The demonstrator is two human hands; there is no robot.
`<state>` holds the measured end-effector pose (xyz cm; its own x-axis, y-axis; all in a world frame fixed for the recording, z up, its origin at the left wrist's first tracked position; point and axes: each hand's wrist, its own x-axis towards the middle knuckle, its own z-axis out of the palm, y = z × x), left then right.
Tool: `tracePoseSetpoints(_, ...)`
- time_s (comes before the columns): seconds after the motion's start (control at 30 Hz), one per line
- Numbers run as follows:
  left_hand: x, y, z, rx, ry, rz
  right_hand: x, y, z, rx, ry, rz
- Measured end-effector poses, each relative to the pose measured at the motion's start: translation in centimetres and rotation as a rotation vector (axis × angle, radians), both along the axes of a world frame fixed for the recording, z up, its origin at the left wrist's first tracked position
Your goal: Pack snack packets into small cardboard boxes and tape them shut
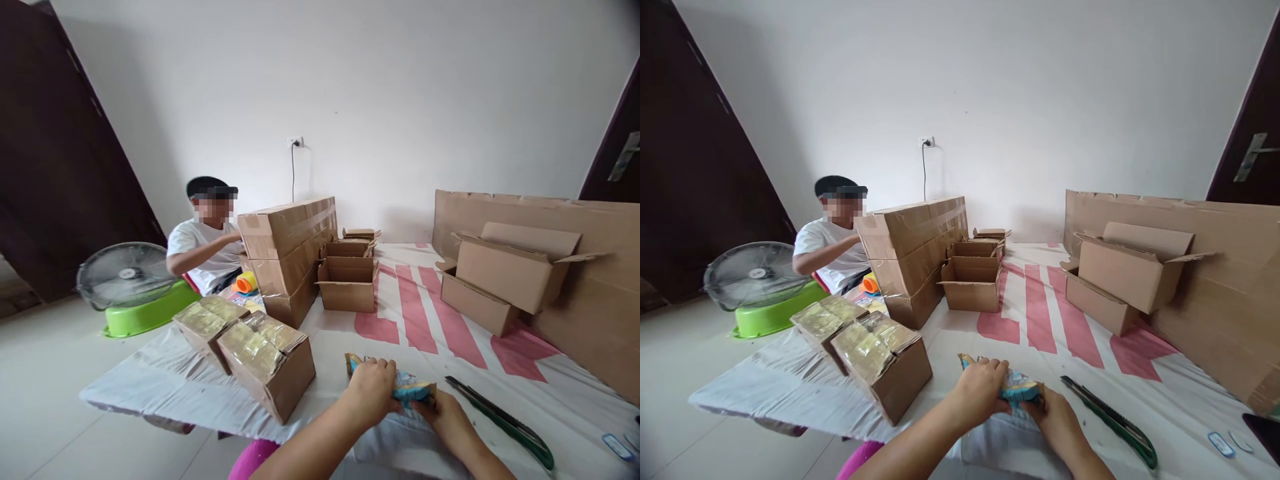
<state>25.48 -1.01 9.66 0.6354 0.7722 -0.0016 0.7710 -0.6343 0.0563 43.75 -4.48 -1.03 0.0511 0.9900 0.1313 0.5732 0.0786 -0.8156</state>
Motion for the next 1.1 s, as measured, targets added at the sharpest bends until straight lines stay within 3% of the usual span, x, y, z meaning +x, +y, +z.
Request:
tracePoseSetpoints(0.13,-0.4,3.6,0.0,0.022,0.040,0.102,0.0,0.2,-0.8,-0.042,-0.046,-0.025)
tracePoseSetpoints(0.3,-2.0,12.0,1.4,0.175,-0.045,0.406,0.3,0.3,-1.0,-0.074,-0.015,-0.041)
tracePoseSetpoints(0.37,-2.4,14.4,0.7,0.226,-0.096,0.508,0.5,0.4,-0.9,-0.080,-0.005,-0.040)
tracePoseSetpoints(0.47,-2.2,15.7,-2.1,0.223,-0.159,0.607,0.7,0.5,-0.9,-0.070,0.009,-0.038)
tracePoseSetpoints(0.57,-2.3,15.6,-5.1,0.213,-0.230,0.634,0.7,0.5,-0.9,-0.058,-0.003,-0.023)
tracePoseSetpoints(0.63,-2.6,15.5,-6.1,0.222,-0.278,0.619,0.6,0.4,-0.9,-0.054,-0.025,-0.010)
tracePoseSetpoints(0.8,-2.6,14.7,-5.6,0.262,-0.372,0.549,0.7,0.4,-1.1,-0.038,-0.061,0.000)
tracePoseSetpoints(0.87,-2.1,12.7,-5.2,0.265,-0.390,0.503,1.0,0.4,-1.2,-0.040,-0.051,0.004)
tracePoseSetpoints(0.97,-2.4,7.4,-4.6,0.259,-0.389,0.344,1.3,0.4,-1.3,-0.057,-0.045,0.019)
tracePoseSetpoints(1.07,-5.6,1.8,-3.6,0.364,-0.457,-0.025,1.2,0.1,-1.3,-0.073,-0.069,0.038)
tracePoseSetpoints(1.1,-7.4,0.4,-3.1,0.413,-0.510,-0.073,1.2,0.0,-1.3,-0.080,-0.077,0.044)
